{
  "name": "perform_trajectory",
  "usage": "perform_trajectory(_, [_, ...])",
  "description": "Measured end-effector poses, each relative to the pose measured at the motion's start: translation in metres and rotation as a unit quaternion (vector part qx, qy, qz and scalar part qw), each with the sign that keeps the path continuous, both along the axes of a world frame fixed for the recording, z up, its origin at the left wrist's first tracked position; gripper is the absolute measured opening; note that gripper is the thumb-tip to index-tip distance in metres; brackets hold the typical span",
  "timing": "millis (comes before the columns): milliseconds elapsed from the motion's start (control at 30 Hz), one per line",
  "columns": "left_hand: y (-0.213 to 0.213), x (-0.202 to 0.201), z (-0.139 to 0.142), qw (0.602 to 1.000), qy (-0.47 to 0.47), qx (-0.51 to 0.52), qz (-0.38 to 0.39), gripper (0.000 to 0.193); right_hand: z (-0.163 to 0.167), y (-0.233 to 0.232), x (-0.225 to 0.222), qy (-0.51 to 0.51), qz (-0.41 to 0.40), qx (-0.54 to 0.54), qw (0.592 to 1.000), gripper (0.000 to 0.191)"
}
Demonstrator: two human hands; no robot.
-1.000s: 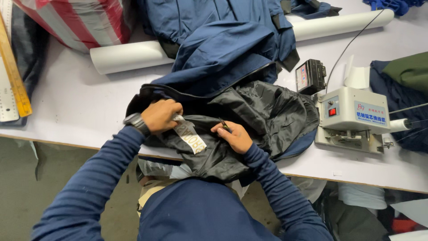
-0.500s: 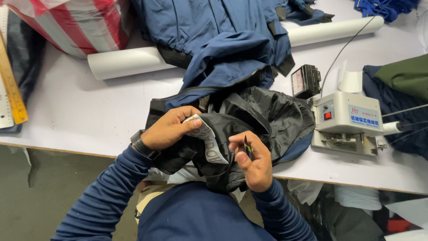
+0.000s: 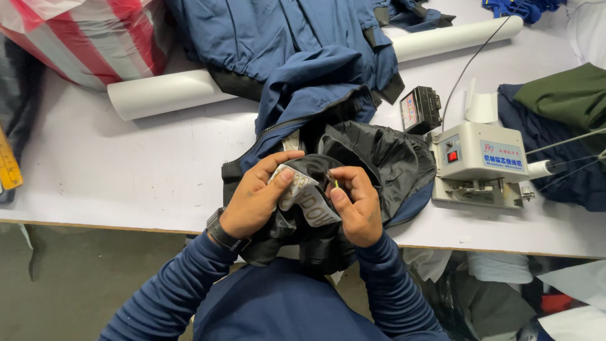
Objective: The person trims excess fabric and threads from the interior labels of a blue jacket using a small cutting tool. They repeatedly open the jacket, locate the label, and carefully cut around the edges to remove loose material.
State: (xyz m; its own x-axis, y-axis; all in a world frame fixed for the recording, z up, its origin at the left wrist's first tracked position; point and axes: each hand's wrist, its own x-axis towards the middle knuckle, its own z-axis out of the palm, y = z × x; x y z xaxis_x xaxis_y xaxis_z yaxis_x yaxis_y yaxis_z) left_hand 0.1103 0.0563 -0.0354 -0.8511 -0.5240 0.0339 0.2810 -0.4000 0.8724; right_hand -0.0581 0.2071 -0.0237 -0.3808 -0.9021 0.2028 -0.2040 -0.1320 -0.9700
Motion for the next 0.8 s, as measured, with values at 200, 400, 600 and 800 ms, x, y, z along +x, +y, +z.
perform_trajectory(200, [0.004,-0.003,-0.006,1.0,0.023,0.001,-0.003,0.044,0.006,0.008,0.005,0.125,-0.047,-0.006,0.991,0.025])
perform_trajectory(400, [0.005,-0.006,-0.014,0.999,0.033,0.016,-0.015,0.045,0.009,0.005,0.012,0.224,-0.081,-0.061,0.969,0.027])
perform_trajectory(600, [0.008,-0.009,-0.015,0.999,0.024,0.022,0.004,0.043,0.012,0.002,0.017,0.331,-0.13,-0.1,0.929,0.032])
perform_trajectory(800, [0.011,-0.013,-0.015,0.999,0.004,-0.018,0.028,0.04,0.007,0.0,0.019,0.278,-0.104,-0.106,0.949,0.027])
